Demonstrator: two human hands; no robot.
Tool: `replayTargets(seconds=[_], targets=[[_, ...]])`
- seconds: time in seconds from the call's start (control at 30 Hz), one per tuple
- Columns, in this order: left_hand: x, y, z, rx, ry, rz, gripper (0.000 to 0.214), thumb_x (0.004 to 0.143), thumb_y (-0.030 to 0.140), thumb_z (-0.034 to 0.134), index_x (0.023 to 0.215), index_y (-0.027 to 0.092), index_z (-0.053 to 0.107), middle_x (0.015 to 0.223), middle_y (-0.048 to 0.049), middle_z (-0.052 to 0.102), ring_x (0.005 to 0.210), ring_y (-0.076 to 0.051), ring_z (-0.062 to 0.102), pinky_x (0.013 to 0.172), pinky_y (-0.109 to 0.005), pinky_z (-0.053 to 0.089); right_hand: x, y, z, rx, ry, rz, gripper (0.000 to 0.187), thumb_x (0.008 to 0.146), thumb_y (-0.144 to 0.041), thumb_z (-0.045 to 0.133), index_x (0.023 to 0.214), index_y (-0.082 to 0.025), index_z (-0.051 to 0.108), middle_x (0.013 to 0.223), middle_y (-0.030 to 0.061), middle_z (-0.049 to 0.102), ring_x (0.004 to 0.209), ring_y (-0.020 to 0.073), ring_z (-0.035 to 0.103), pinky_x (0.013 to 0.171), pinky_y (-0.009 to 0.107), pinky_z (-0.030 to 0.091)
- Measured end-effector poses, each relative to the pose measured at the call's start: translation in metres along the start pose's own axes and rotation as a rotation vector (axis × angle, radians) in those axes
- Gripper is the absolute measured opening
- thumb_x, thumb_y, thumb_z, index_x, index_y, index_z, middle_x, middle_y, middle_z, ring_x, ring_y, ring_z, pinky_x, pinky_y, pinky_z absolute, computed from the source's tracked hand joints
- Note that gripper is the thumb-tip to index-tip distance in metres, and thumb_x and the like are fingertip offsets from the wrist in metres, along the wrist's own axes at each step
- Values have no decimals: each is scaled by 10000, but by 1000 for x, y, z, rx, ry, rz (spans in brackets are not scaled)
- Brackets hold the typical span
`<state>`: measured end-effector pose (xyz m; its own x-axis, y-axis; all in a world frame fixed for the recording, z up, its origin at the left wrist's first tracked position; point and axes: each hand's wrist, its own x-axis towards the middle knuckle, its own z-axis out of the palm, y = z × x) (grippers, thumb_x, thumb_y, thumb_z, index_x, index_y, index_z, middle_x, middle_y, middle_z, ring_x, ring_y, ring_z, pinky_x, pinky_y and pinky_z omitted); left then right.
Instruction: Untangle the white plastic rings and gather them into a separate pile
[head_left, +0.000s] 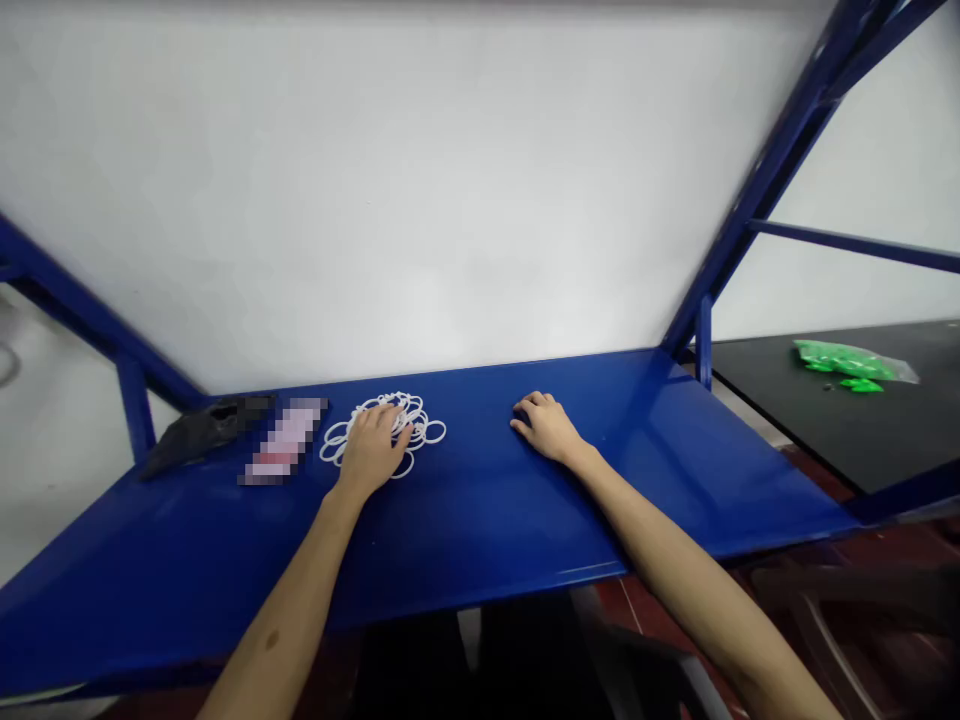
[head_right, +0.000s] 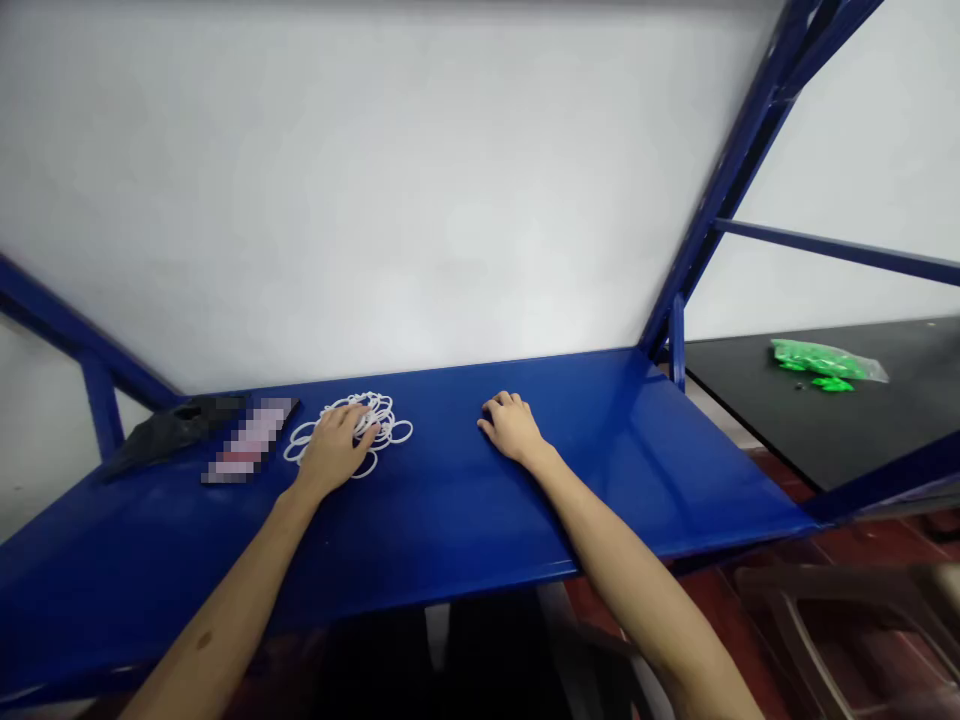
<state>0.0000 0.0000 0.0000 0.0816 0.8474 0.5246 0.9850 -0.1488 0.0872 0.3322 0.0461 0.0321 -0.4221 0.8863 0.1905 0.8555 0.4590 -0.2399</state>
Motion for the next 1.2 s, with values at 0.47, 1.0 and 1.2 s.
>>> replayTargets(seconds=[0.47,1.0,1.2], targets=[[-1,2,0,11,3,-6,498,946,510,455,1247,153,627,1288,-172,627,1244,-331,526,1107,-492,375,0,-1,-1,8,7,-7,300,978,-341,578,1216,-181,667,1246,128,617,1106,268,554,943,381,458],[1,7,-4,-29,35,10,511,951,537,449,1248,162,629,1289,-169,627,1249,-332,523,1099,-503,377,1,0,0,8,2,-6,303,978,-347,579,1217,-182,666,1240,129,618,1115,263,552,954,378,453],[1,8,-5,-40,43,14,516,953,532,453,1236,141,638,1282,-175,627,1248,-327,516,1105,-480,377,1,1,1,11,8,-10,301,975,-342,585,1209,-176,671,1240,123,623,1112,267,554,960,375,456]])
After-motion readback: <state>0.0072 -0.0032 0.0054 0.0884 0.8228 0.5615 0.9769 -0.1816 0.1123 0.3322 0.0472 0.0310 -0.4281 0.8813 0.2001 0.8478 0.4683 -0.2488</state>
